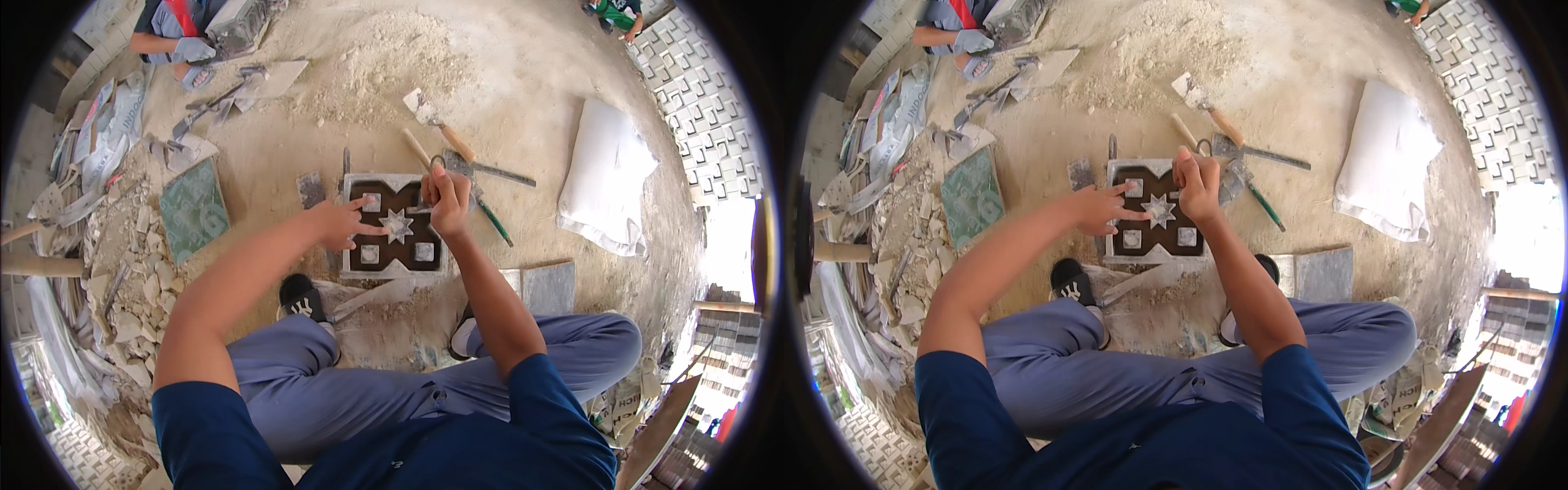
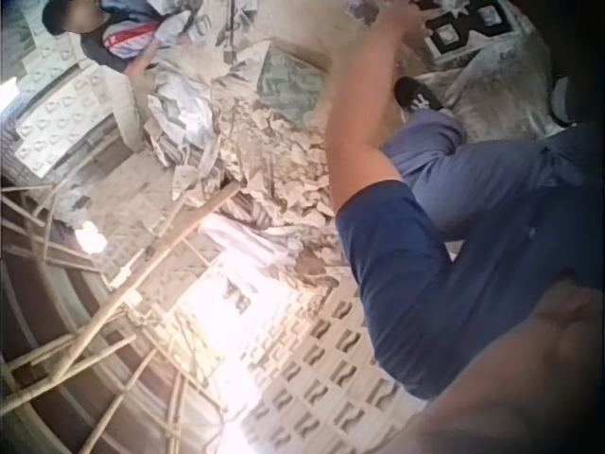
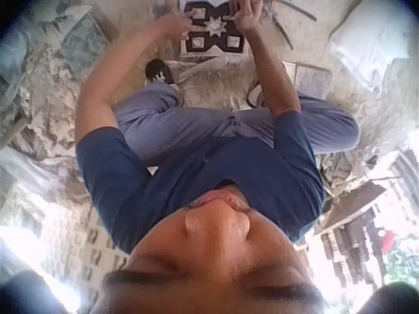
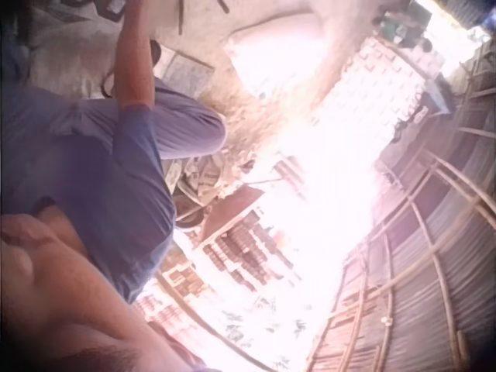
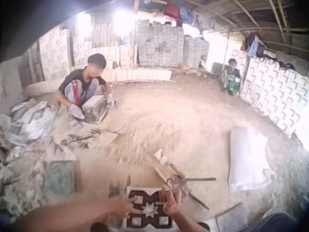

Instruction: The person uses a chisel and a file to carve and refine the decorative star pattern on a small square stone tile, scraping away excess material from the recessed areas.

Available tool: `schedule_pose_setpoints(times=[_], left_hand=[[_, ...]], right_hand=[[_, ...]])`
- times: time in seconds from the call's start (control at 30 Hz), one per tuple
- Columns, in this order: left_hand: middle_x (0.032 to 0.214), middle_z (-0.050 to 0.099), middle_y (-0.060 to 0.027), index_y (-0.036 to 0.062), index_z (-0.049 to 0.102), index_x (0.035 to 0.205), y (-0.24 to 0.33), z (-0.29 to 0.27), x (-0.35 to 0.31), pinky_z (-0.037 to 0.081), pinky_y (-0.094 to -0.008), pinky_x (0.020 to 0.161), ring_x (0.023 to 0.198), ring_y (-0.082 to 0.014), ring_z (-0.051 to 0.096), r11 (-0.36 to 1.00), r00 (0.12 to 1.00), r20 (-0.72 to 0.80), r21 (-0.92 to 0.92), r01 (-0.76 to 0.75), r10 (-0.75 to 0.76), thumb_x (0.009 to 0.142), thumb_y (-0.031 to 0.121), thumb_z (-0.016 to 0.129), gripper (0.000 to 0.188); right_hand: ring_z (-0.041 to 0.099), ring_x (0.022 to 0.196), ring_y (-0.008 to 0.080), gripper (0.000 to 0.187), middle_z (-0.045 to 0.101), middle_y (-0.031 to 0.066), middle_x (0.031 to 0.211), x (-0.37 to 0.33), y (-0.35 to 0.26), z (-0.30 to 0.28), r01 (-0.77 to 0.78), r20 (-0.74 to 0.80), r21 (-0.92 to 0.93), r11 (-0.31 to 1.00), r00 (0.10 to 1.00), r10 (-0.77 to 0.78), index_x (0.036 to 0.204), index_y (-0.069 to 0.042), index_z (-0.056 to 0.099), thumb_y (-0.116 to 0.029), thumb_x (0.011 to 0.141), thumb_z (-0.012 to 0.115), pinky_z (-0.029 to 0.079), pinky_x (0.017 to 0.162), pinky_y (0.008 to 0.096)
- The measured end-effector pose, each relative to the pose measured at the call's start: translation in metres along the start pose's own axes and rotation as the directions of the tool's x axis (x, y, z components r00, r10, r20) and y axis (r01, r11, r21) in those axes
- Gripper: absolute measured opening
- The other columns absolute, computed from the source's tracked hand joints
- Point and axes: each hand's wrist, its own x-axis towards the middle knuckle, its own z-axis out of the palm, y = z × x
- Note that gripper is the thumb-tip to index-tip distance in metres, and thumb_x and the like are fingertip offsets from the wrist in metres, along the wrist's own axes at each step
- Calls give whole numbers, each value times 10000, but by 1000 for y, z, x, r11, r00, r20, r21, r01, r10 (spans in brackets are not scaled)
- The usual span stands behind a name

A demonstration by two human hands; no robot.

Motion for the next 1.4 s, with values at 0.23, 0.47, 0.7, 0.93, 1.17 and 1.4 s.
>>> schedule_pose_setpoints(times=[0.23,0.47,0.7,0.93,1.17,1.4], left_hand=[[1337,576,-96,499,240,1553,-8,9,6,476,-564,982,1552,-230,137,998,998,-66,-62,-10,6,952,326,641,742],[1351,574,-103,500,212,1559,-1,5,5,459,-575,1017,1558,-229,111,999,1000,-4,-51,-18,18,968,312,620,742],[1350,576,-105,498,222,1559,-1,8,2,493,-560,961,1557,-221,114,1000,999,-43,-28,-3,2,976,304,612,728],[1331,583,-97,501,224,1558,-4,2,6,500,-547,951,1554,-219,131,998,999,-33,-56,11,-13,971,315,619,731],[1345,571,-110,499,216,1561,4,7,1,472,-553,992,1555,-228,121,1000,1000,-13,-13,9,-9,977,322,607,725],[1352,572,-97,496,213,1562,-4,8,3,493,-543,975,1555,-238,119,1000,1000,-17,-17,8,-8,968,323,616,738]], right_hand=[[279,474,115,523,292,-2,525,0,-1,-7,-16,-29,47,999,999,17,593,-91,336,-303,1063,426,204,459,304],[289,453,88,547,311,-23,498,-2,7,-19,-56,36,102,993,998,52,550,-95,348,-242,1069,444,189,440,288],[306,441,98,562,359,0,488,-2,3,-24,-27,-10,25,999,1000,27,543,-77,351,-241,1072,443,200,430,305],[297,436,95,569,347,-6,485,0,1,-31,-5,-4,104,995,1000,6,534,-81,334,-240,1066,458,204,426,294],[213,422,87,558,310,1,462,-2,-7,-27,29,-149,121,992,989,-11,550,-121,269,-240,1062,457,155,421,307],[347,478,64,492,425,-22,509,-1,-2,-31,80,-44,-7,997,996,-81,562,-41,469,-213,1015,552,237,448,285]])
